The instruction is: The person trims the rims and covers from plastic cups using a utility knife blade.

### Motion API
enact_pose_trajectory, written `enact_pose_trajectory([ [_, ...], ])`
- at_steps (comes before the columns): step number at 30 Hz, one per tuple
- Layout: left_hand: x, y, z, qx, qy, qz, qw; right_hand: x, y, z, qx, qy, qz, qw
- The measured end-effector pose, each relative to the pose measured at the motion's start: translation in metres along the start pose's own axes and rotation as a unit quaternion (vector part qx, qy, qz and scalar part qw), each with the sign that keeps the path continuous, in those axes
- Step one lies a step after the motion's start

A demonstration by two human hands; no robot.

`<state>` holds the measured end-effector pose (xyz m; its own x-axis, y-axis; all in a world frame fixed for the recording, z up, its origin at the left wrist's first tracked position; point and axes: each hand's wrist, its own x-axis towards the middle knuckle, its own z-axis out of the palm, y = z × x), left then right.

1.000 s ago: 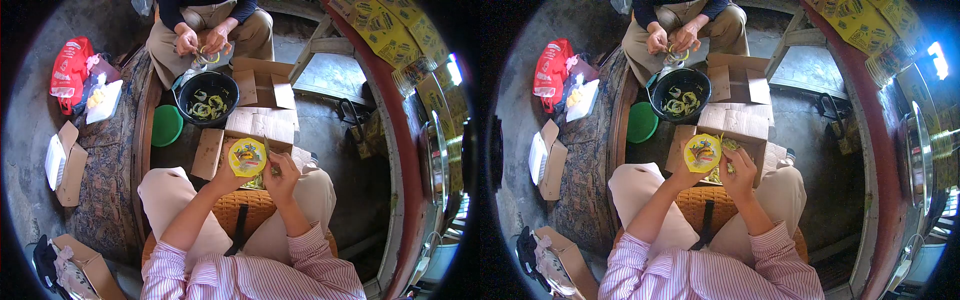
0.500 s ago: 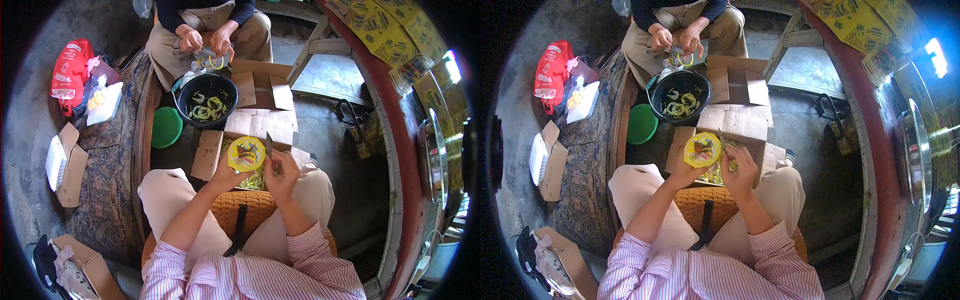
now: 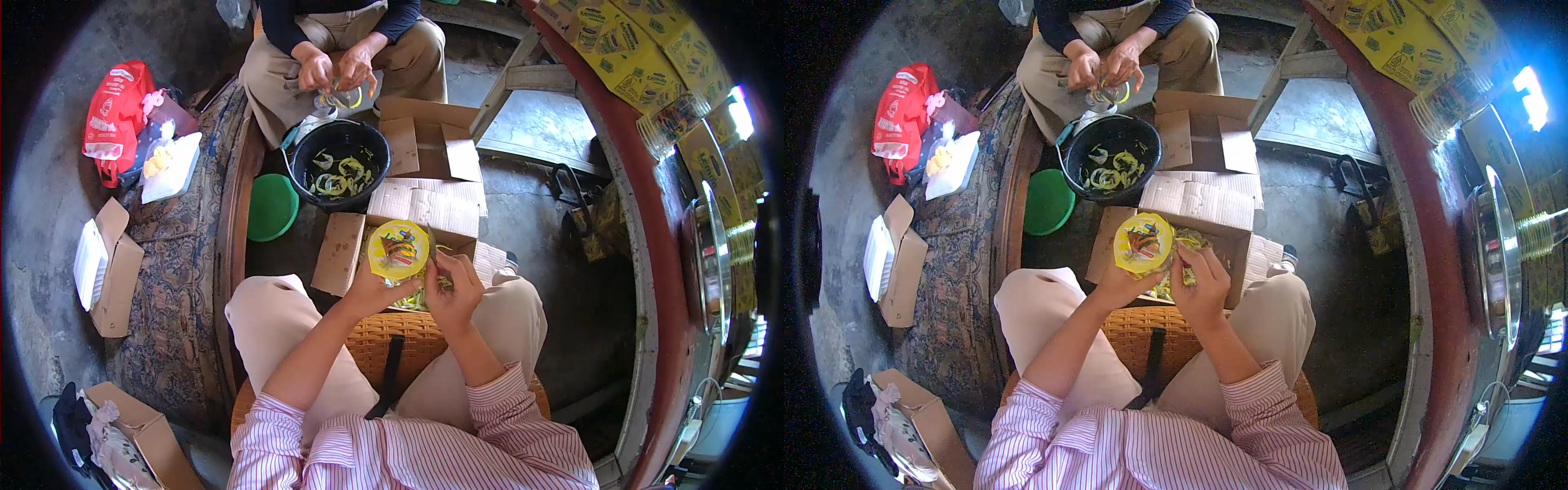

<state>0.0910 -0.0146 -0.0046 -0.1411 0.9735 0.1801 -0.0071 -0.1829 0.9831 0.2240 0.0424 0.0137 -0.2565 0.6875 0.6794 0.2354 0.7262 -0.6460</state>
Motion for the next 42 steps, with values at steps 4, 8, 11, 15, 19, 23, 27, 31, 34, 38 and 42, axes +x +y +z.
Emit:
enact_pose_trajectory([
  [4, 0.000, -0.004, 0.001, -0.031, 0.008, -0.038, 0.999, 0.000, 0.001, 0.002, -0.024, -0.002, -0.005, 1.000],
  [8, -0.001, -0.006, 0.006, -0.022, 0.034, -0.013, 0.999, 0.001, 0.001, 0.001, -0.039, -0.008, -0.012, 0.999],
  [11, -0.001, -0.004, 0.005, -0.002, 0.047, 0.000, 0.999, 0.003, 0.003, -0.001, -0.014, -0.014, 0.004, 1.000],
  [15, -0.002, -0.004, -0.001, -0.019, 0.025, -0.039, 0.999, 0.004, 0.001, -0.003, 0.000, -0.021, 0.004, 1.000],
  [19, -0.005, -0.002, 0.002, 0.007, 0.004, -0.027, 1.000, 0.005, 0.002, -0.005, -0.018, -0.024, 0.001, 1.000],
  [23, -0.005, 0.002, -0.003, -0.024, 0.003, -0.073, 0.997, 0.007, 0.003, -0.007, 0.010, -0.038, 0.007, 0.999],
  [27, -0.005, -0.008, -0.003, -0.085, 0.048, -0.057, 0.994, 0.003, 0.002, -0.006, 0.029, -0.035, 0.029, 0.999],
  [31, -0.004, -0.011, -0.007, -0.002, -0.003, -0.056, 0.998, 0.003, 0.002, -0.006, 0.007, -0.033, 0.026, 0.999],
  [34, -0.005, -0.007, -0.008, 0.065, -0.059, -0.032, 0.996, 0.005, 0.002, -0.006, 0.013, -0.038, 0.039, 0.998],
  [38, -0.006, -0.002, -0.009, -0.012, -0.056, -0.120, 0.991, 0.007, 0.001, -0.011, 0.043, -0.049, 0.049, 0.997],
  [42, -0.010, -0.012, -0.005, -0.073, -0.007, -0.086, 0.994, -0.004, 0.004, -0.013, 0.014, -0.053, 0.045, 0.998],
])
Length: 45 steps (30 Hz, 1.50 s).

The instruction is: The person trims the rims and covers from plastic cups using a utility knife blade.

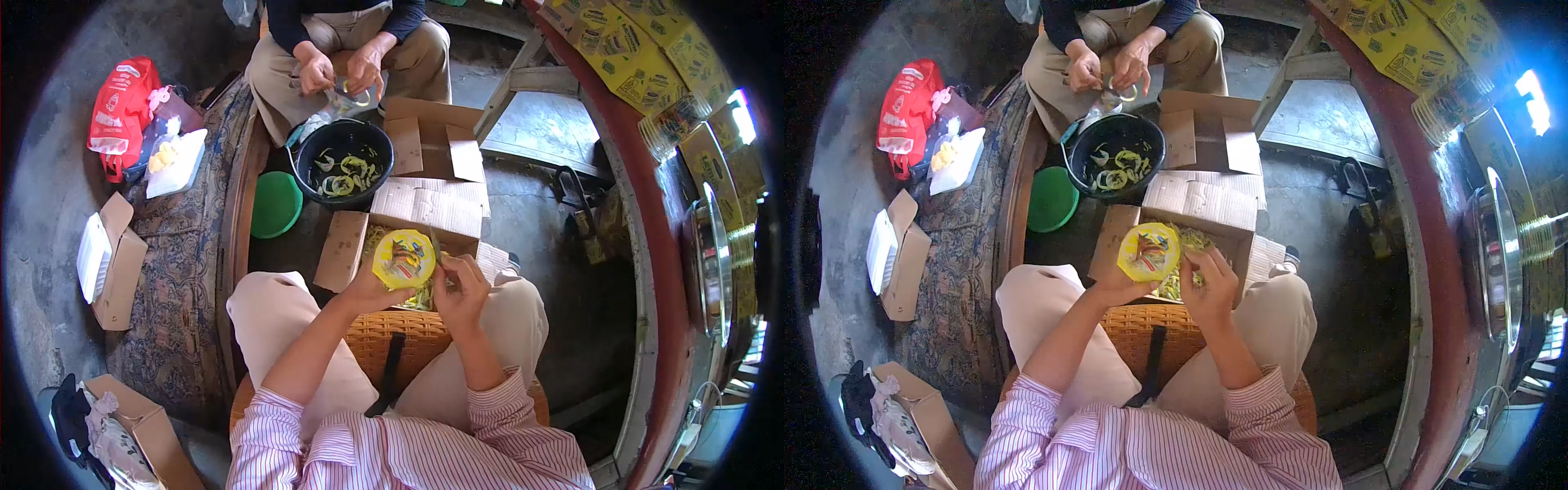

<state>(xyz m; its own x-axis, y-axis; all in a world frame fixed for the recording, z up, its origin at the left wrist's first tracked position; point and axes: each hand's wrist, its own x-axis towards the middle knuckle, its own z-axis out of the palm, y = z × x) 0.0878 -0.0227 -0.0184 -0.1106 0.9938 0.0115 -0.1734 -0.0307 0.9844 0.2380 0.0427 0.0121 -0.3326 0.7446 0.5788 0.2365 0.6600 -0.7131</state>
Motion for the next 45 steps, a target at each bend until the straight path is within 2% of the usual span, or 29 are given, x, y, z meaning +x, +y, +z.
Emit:
enact_pose_trajectory([
  [6, 0.002, -0.005, -0.003, 0.074, -0.030, 0.041, 0.996, 0.002, 0.000, 0.000, -0.008, 0.008, -0.007, 1.000],
  [12, 0.001, 0.011, -0.007, 0.005, -0.060, -0.045, 0.997, 0.008, -0.004, -0.001, 0.013, 0.000, -0.006, 1.000],
  [15, 0.001, 0.010, -0.008, 0.102, -0.106, -0.043, 0.988, 0.008, -0.006, -0.001, 0.013, -0.002, 0.012, 1.000],
  [18, -0.001, 0.005, -0.001, 0.068, -0.048, 0.045, 0.996, 0.009, -0.006, -0.002, 0.021, -0.011, 0.006, 1.000],
  [21, 0.004, 0.019, 0.007, 0.123, -0.034, 0.141, 0.982, 0.009, -0.005, 0.000, 0.027, 0.004, -0.016, 1.000],
  [24, 0.008, 0.010, 0.011, 0.116, 0.037, 0.130, 0.984, 0.007, -0.006, 0.001, 0.018, 0.011, -0.002, 1.000],
  [27, 0.009, 0.011, 0.008, 0.153, 0.066, 0.154, 0.974, 0.005, -0.007, 0.002, 0.013, 0.013, 0.002, 1.000],
  [33, 0.008, 0.007, 0.010, 0.049, 0.084, 0.125, 0.987, 0.004, -0.004, 0.005, -0.010, 0.037, -0.020, 0.999],
  [36, 0.005, 0.000, 0.021, 0.065, 0.105, 0.179, 0.976, 0.003, -0.003, 0.007, -0.031, 0.040, -0.050, 0.997],
  [39, 0.004, -0.001, 0.022, 0.095, 0.075, 0.135, 0.983, 0.001, -0.003, 0.009, -0.026, 0.033, -0.035, 0.999],
  [42, 0.006, -0.006, 0.020, 0.079, 0.074, 0.138, 0.985, 0.002, -0.003, 0.008, -0.034, 0.034, -0.036, 0.998],
  [45, 0.007, -0.009, 0.016, 0.133, 0.063, 0.152, 0.977, 0.003, -0.003, 0.007, -0.041, 0.035, -0.049, 0.997],
])
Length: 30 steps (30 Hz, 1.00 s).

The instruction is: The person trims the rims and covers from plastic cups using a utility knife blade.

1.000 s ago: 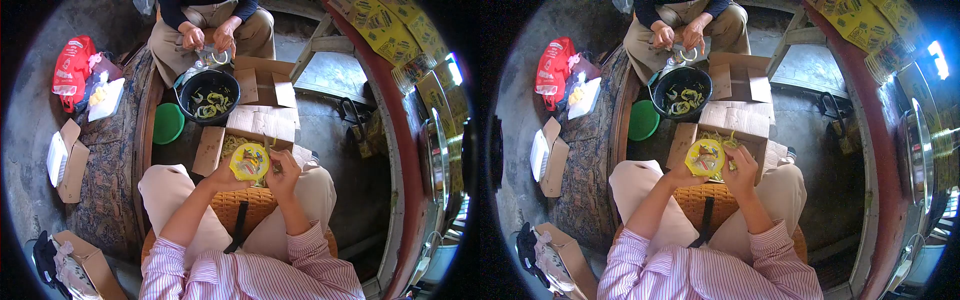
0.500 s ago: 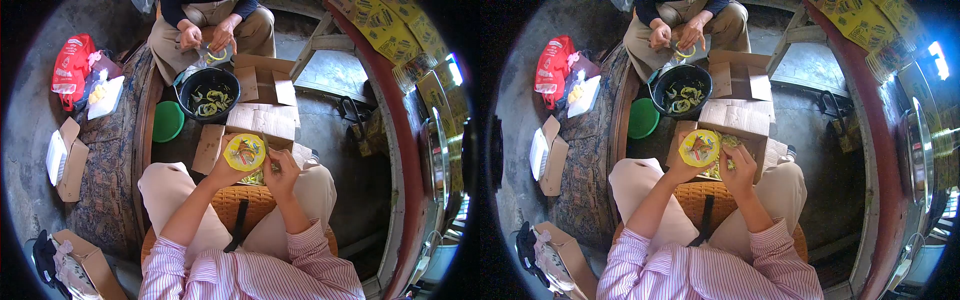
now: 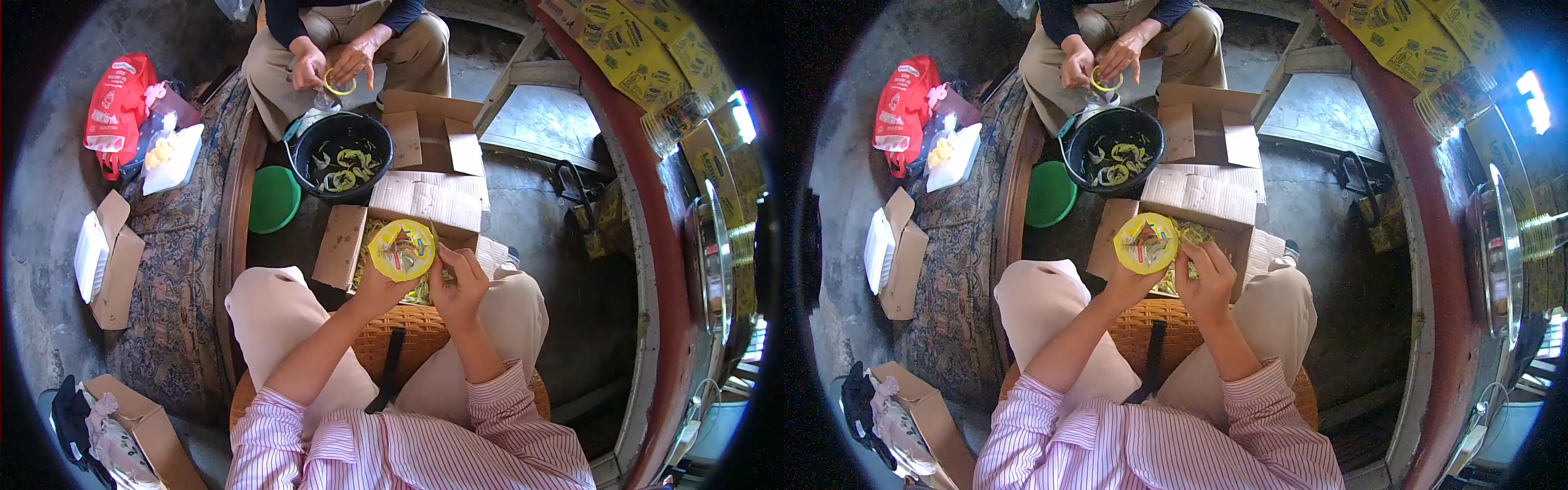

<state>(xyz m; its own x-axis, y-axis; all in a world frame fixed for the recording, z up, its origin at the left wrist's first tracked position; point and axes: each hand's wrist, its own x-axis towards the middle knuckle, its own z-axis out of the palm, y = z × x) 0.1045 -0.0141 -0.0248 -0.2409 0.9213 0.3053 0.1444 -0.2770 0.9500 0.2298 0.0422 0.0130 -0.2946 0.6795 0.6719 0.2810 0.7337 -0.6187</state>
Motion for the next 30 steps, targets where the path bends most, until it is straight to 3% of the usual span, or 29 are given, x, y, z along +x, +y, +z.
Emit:
enact_pose_trajectory([
  [9, 0.000, 0.010, -0.003, 0.007, -0.042, -0.013, 0.999, 0.008, 0.002, -0.009, 0.027, -0.022, 0.015, 0.999],
  [30, 0.002, 0.004, -0.006, -0.002, -0.035, -0.031, 0.999, 0.004, -0.004, -0.005, 0.035, 0.012, 0.006, 0.999],
])
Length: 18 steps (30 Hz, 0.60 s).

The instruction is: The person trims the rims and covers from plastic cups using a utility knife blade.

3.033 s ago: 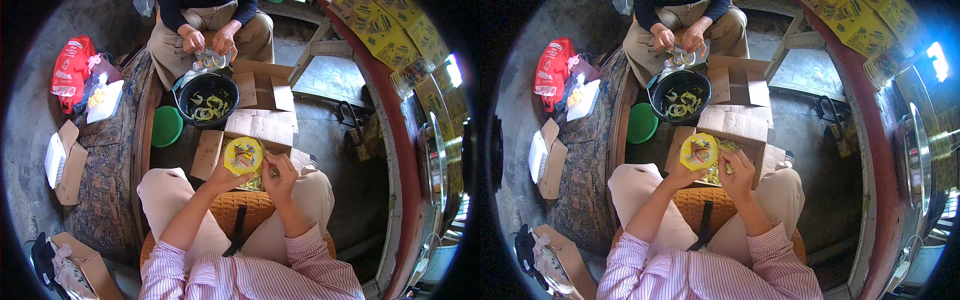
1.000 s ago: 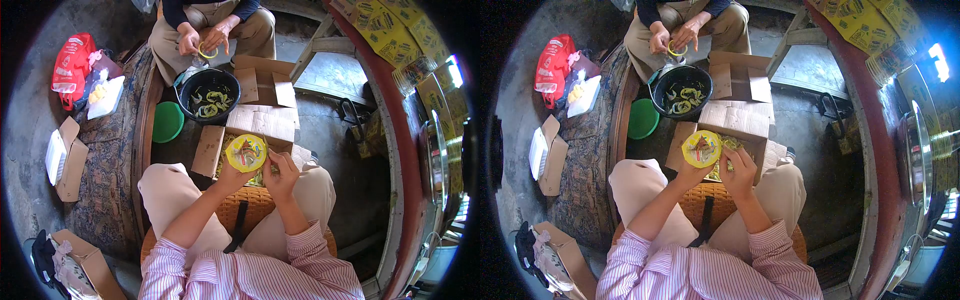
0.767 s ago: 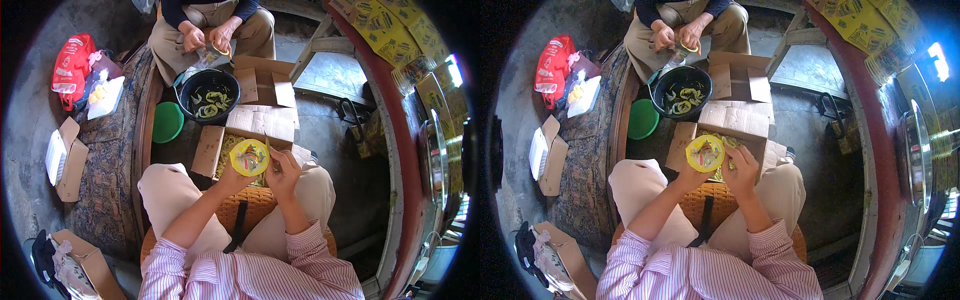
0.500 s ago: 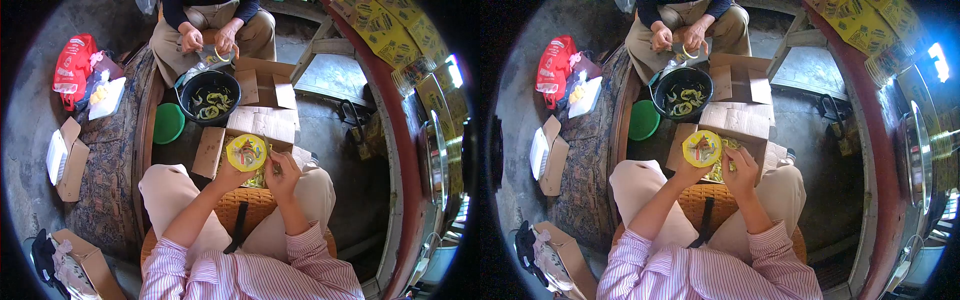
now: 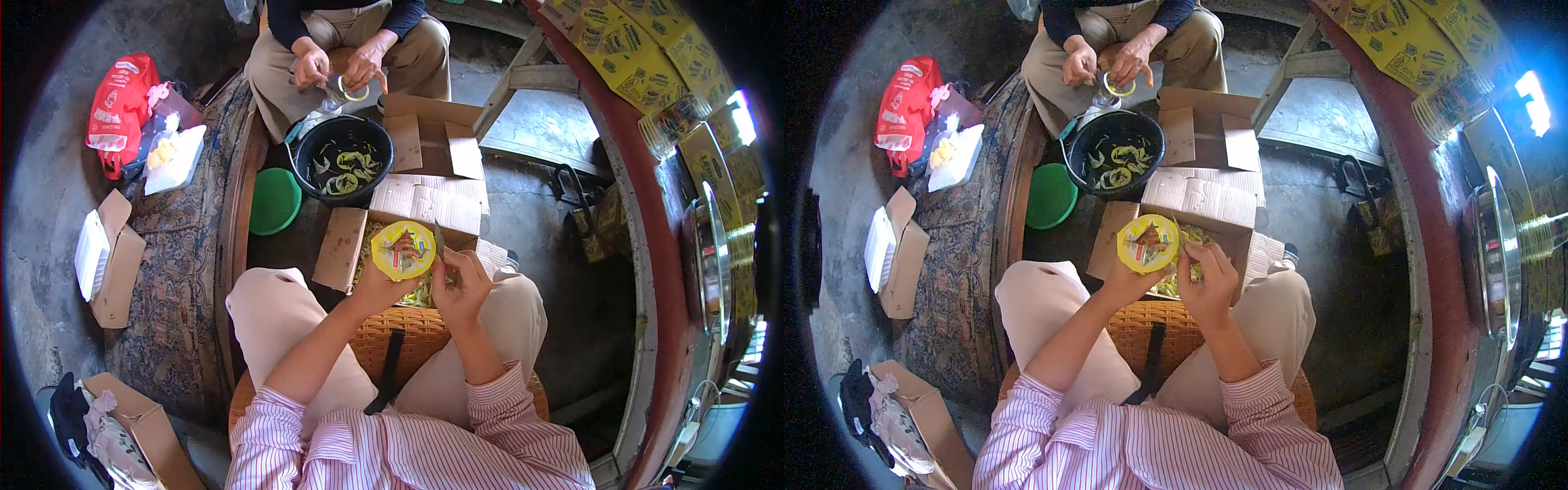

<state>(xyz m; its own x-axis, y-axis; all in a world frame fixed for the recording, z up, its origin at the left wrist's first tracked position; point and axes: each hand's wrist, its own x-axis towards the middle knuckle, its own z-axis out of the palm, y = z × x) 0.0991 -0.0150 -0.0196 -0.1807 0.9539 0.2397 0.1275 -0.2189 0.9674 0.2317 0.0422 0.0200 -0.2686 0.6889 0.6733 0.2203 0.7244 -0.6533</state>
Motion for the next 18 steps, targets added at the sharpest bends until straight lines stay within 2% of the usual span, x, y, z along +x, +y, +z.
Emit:
enact_pose_trajectory([
  [3, 0.000, 0.006, -0.001, 0.059, 0.015, 0.018, 0.998, -0.003, -0.001, 0.001, -0.004, 0.007, 0.004, 1.000],
  [6, 0.001, 0.003, 0.000, -0.005, 0.019, 0.000, 1.000, -0.004, 0.000, 0.003, -0.003, 0.004, 0.007, 1.000],
  [12, 0.000, -0.003, -0.002, 0.050, -0.011, 0.012, 0.999, -0.002, -0.001, 0.004, -0.025, 0.010, 0.002, 1.000],
  [15, 0.000, -0.006, 0.003, 0.078, 0.014, 0.033, 0.996, 0.002, -0.001, 0.004, -0.047, 0.016, -0.005, 0.999],
  [18, 0.001, 0.008, 0.000, 0.000, -0.007, 0.000, 1.000, 0.005, -0.001, 0.000, -0.026, -0.015, 0.003, 1.000],
])
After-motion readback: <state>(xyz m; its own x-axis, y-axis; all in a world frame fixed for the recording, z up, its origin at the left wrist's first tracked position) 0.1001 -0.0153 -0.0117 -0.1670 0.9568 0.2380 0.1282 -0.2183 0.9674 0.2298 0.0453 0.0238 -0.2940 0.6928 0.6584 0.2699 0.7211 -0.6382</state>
